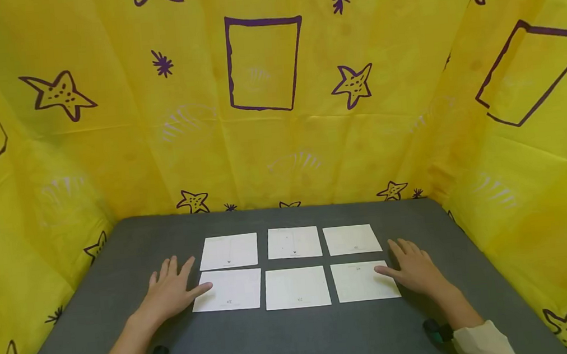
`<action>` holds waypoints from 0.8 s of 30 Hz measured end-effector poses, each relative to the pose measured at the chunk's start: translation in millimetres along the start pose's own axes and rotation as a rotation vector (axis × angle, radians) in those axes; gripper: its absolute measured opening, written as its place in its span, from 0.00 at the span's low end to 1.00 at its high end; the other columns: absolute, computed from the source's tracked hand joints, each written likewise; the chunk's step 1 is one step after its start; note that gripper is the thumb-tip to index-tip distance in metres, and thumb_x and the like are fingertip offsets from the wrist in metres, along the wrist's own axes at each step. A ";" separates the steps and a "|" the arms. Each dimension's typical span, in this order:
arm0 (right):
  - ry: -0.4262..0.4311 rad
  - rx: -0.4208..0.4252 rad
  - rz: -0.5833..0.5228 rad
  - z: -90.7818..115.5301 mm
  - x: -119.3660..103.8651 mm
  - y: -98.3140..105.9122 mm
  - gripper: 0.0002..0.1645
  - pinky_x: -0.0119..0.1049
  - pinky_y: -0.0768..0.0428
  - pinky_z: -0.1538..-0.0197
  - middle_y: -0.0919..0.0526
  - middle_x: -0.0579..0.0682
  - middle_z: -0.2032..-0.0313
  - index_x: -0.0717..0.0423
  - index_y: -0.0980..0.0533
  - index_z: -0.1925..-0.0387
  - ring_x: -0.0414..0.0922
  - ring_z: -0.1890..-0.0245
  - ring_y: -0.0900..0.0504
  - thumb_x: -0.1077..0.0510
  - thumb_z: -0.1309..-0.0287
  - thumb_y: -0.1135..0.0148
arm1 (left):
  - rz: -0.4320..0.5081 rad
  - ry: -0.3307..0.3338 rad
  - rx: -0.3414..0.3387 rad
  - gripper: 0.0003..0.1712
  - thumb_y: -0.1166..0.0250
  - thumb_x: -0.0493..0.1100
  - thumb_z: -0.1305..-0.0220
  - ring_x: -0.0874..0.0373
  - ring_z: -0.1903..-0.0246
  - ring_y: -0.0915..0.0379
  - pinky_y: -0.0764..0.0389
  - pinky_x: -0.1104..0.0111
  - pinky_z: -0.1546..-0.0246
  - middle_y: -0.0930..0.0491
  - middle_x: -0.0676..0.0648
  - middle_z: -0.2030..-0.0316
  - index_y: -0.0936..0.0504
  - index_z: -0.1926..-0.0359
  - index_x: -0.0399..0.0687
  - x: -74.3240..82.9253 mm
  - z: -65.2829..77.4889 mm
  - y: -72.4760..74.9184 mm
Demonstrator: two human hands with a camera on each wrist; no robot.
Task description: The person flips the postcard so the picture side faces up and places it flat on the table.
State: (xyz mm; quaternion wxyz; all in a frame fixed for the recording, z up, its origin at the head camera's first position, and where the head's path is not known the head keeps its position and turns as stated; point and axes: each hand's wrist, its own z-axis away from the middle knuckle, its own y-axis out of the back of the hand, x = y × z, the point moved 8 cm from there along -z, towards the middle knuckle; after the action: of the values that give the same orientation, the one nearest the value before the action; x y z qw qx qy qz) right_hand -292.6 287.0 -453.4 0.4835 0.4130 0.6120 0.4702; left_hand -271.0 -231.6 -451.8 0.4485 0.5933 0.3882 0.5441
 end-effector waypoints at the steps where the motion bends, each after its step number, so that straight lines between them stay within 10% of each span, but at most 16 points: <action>1: 0.005 0.002 0.001 -1.2 -1.5 -0.2 0.56 0.71 0.39 0.40 0.36 0.72 0.34 0.67 0.39 0.31 0.69 0.35 0.38 0.28 0.43 0.44 | 0.003 0.003 -0.007 0.58 0.45 0.77 0.44 0.22 0.32 0.56 0.53 0.28 0.39 0.49 0.19 0.32 0.40 0.29 0.36 0.2 -0.5 -1.0; 24: 0.104 -0.071 -0.072 -39.0 -52.0 -14.5 0.53 0.67 0.40 0.35 0.35 0.69 0.33 0.65 0.39 0.31 0.67 0.32 0.38 0.29 0.42 0.44 | 0.106 0.014 -0.081 0.56 0.44 0.74 0.41 0.22 0.32 0.55 0.50 0.28 0.40 0.49 0.19 0.32 0.42 0.29 0.35 5.6 -21.0 -5.1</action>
State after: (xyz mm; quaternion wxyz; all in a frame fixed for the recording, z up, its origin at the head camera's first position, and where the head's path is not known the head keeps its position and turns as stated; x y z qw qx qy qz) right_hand -321.5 227.1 -453.4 0.4822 0.3485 0.6334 0.4948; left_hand -291.1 -222.4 -454.8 0.4400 0.5906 0.3370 0.5865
